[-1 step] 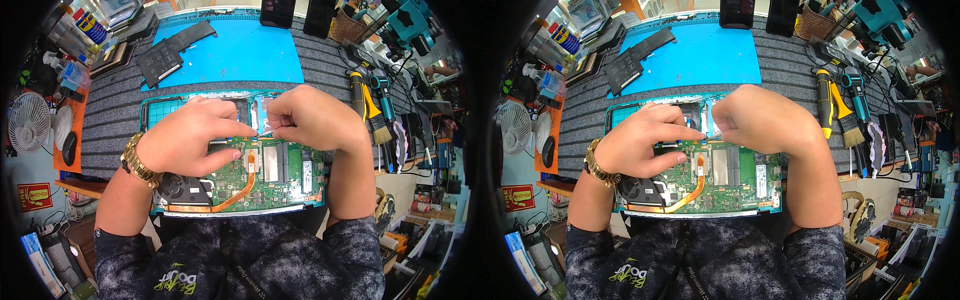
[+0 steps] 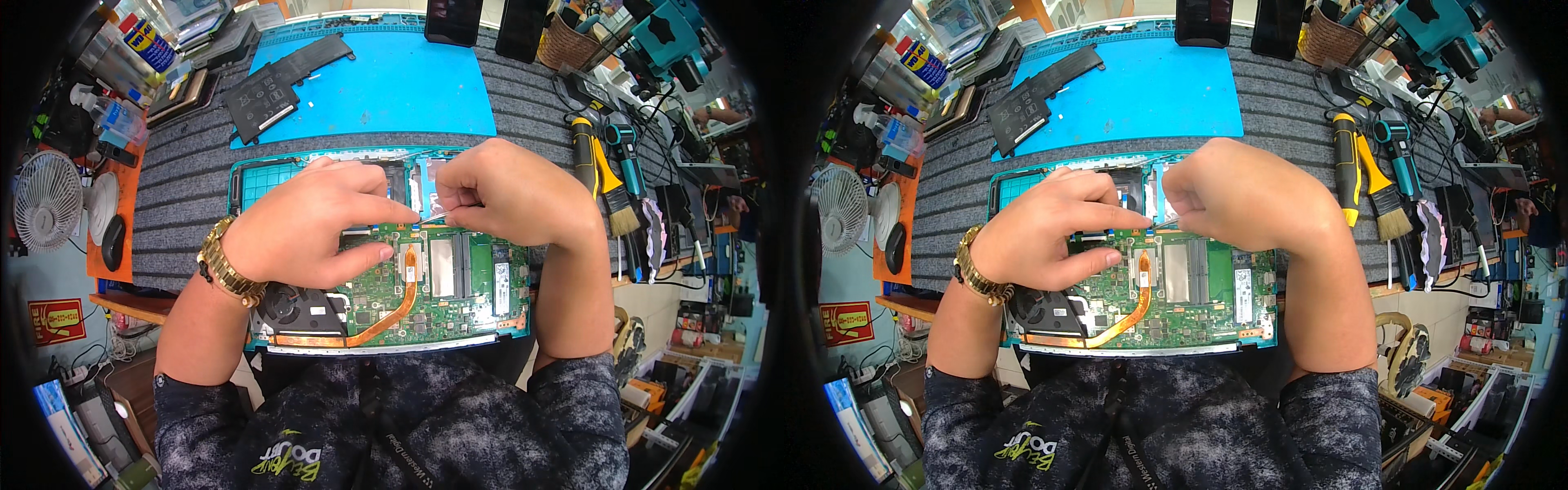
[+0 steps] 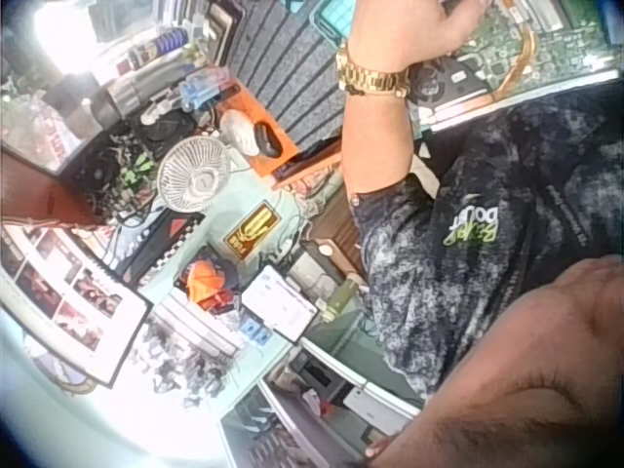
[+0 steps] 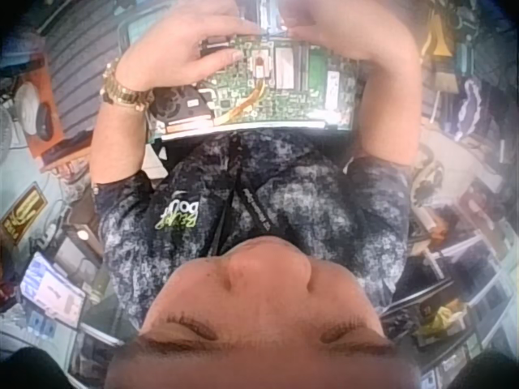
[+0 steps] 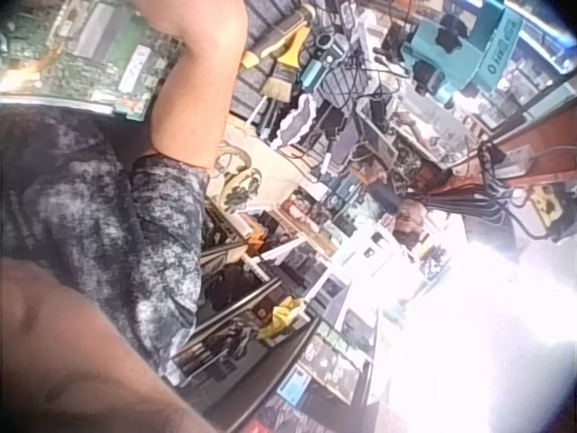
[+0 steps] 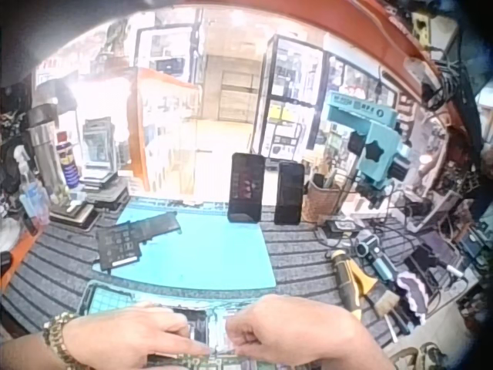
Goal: The person repairs a laptop by using a screwdriver and tweezers to secure internal components, brushes dust off a battery, and aligns the battery and a speaker within the laptop chassis.
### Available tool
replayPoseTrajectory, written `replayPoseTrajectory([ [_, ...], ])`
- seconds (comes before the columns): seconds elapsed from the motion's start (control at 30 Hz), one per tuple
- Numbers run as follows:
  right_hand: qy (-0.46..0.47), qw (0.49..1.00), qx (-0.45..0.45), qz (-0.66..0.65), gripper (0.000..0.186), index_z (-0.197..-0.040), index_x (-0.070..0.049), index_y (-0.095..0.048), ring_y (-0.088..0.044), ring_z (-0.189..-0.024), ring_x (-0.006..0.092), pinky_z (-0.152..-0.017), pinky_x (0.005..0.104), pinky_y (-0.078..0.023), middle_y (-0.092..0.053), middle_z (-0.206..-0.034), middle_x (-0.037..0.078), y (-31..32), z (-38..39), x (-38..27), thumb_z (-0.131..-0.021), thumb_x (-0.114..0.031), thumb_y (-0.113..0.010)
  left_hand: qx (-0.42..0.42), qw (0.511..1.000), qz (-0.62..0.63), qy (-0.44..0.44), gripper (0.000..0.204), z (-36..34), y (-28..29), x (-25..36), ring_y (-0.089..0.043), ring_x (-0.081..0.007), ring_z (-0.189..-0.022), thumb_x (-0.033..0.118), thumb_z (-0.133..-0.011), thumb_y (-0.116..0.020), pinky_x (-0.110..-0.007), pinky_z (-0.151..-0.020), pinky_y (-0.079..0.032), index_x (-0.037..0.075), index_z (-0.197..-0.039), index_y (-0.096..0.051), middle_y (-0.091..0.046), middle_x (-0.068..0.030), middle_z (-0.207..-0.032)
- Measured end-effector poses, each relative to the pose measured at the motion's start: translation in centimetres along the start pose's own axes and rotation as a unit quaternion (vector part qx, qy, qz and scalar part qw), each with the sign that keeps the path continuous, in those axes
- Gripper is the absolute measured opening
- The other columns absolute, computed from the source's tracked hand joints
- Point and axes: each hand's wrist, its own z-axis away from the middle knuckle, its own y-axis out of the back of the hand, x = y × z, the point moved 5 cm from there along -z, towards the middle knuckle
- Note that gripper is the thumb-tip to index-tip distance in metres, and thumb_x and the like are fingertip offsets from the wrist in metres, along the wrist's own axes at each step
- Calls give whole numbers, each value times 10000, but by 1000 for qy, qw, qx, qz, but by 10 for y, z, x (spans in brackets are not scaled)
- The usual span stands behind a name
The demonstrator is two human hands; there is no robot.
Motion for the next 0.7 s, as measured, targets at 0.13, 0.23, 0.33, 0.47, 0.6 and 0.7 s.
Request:
replayPoseTrajectory([
  [0.13,-4,1000,0,5,182,-840,16,-653,-566,-648,289,-621,420,-472,-614,-735,134,0,-1,0,-844,-32,-828,3,1000,5,-6,456,1,-2,0,-668,-314,-1027,195,-883,-877,-453,-941,-481,122,-1331,-829,-696,-83,-1063],
  [0.23,-13,1000,1,-5,181,-851,18,-663,-559,-644,273,-621,413,-473,-616,-734,128,1,1,1,-838,-36,-836,3,1000,9,-3,455,0,-3,0,-661,-310,-1021,195,-882,-880,-455,-938,-474,123,-1330,-831,-685,-78,-1053],
  [0.33,-14,1000,15,-1,179,-863,21,-675,-558,-641,257,-620,404,-476,-623,-731,124,3,3,3,-834,-34,-843,7,1000,8,-7,452,0,-2,1,-656,-301,-1011,196,-878,-883,-450,-930,-473,126,-1322,-835,-675,-72,-1042],
  [0.47,-22,1000,11,-11,174,-867,21,-682,-564,-641,250,-619,400,-479,-633,-731,123,5,6,3,-831,-24,-846,17,999,-28,-21,463,0,-2,5,-655,-280,-979,188,-853,-890,-437,-899,-476,136,-1310,-839,-659,-61,-1012],
  [0.6,-19,1000,-1,-9,164,-865,22,-692,-578,-637,240,-617,396,-488,-643,-728,120,3,1,1,-833,-18,-848,26,998,-51,-34,463,1,-4,8,-656,-268,-959,181,-836,-893,-428,-881,-477,140,-1294,-843,-648,-51,-988],
  [0.7,-21,1000,-2,-2,163,-862,24,-696,-586,-634,237,-616,396,-491,-643,-723,119,0,1,2,-834,-18,-850,23,997,-63,-28,450,1,-3,9,-658,-266,-955,174,-831,-893,-428,-876,-479,137,-1277,-843,-643,-47,-976],
])
